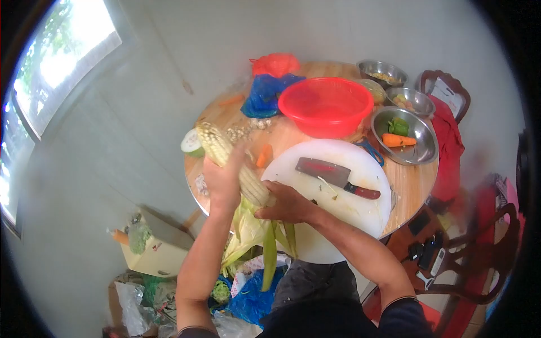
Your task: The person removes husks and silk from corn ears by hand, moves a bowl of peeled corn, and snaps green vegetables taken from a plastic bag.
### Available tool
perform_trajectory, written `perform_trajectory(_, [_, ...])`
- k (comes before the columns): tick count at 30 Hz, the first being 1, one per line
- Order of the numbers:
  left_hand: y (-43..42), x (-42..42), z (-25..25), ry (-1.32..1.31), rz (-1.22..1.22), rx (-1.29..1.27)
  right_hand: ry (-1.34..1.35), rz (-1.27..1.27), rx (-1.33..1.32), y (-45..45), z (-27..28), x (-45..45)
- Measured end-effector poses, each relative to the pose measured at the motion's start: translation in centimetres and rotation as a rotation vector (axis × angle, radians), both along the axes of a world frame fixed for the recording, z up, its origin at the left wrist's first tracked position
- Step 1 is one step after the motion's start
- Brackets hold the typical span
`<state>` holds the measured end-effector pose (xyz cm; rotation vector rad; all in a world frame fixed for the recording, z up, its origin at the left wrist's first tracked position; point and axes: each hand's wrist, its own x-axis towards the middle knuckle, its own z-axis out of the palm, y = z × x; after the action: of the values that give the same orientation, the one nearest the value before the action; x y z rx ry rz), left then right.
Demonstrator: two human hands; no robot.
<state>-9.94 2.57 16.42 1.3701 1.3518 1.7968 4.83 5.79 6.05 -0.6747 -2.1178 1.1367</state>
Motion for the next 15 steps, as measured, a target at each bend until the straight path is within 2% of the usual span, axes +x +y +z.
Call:
perform_trajectory(2, [0.6, -0.7, -0.1, -0.319, -0.090, -0.001, 0.000, -0.021, -0.036, 0.2, -0.5, -0.1])
perform_trajectory(4, [1.5, -1.5, -0.5, -0.380, -0.107, 0.008, -0.001, -0.030, -0.063, -0.2, 0.1, -0.2])
perform_trajectory(6, [2.0, -2.2, -1.0, -0.515, -0.131, 0.034, 0.063, -0.165, -0.101, -1.3, 0.6, -0.3])
perform_trajectory(10, [1.6, -1.5, -1.9, -0.576, -0.168, -0.028, 0.116, -0.263, -0.121, -2.1, 0.3, -1.2])
perform_trajectory(12, [0.9, -0.1, -3.2, -0.553, -0.185, -0.175, 0.210, -0.332, -0.117, -2.4, 0.8, -1.8])
perform_trajectory(15, [0.3, -0.3, -3.7, -0.493, -0.271, -0.151, 0.305, -0.311, -0.108, -2.6, 1.6, -1.8])
